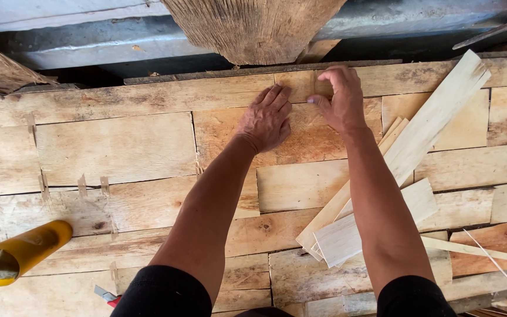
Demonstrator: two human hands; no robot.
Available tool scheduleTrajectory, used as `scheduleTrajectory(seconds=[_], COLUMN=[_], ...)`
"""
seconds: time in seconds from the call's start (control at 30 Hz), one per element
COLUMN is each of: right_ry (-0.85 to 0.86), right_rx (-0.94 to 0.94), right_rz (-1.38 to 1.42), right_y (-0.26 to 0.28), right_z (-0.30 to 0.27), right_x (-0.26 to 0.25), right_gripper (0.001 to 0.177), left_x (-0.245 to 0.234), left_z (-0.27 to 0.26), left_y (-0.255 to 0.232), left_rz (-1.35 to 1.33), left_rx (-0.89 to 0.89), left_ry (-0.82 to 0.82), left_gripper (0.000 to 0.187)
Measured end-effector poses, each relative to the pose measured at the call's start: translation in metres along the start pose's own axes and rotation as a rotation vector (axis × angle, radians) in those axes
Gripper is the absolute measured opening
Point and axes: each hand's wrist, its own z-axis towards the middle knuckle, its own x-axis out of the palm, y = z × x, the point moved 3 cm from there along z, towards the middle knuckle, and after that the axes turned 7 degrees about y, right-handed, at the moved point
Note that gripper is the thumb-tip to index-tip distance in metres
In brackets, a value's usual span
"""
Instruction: The recorder is applying and trimming thin wood veneer strips onto a wooden panel using glue and a utility knife.
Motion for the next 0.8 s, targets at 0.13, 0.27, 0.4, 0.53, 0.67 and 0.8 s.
scheduleTrajectory(seconds=[0.13, 0.27, 0.4, 0.53, 0.67, 0.8], right_ry=[0.023, 0.044, 0.149, 0.251, 0.144, -0.034], right_rx=[0.023, 0.104, 0.052, 0.149, 0.352, 0.329], right_rz=[0.057, 0.168, -0.156, -0.320, 0.372, 0.691], right_y=[-0.020, -0.005, 0.025, 0.039, 0.003, -0.009], right_z=[-0.016, -0.030, -0.030, -0.022, -0.022, -0.030], right_x=[0.014, 0.023, 0.039, 0.030, 0.026, 0.041], right_gripper=[0.050, 0.059, 0.074, 0.070, 0.054, 0.054], left_x=[-0.001, -0.002, 0.001, -0.001, -0.008, -0.007], left_z=[0.000, 0.001, 0.002, -0.001, 0.002, -0.001], left_y=[-0.001, -0.001, 0.000, -0.002, -0.001, -0.002], left_rz=[-0.013, -0.004, 0.005, -0.027, -0.008, -0.002], left_rx=[-0.006, -0.012, -0.028, -0.002, 0.003, -0.006], left_ry=[0.002, 0.031, 0.056, 0.001, -0.002, -0.010], left_gripper=[0.039, 0.037, 0.036, 0.039, 0.037, 0.038])
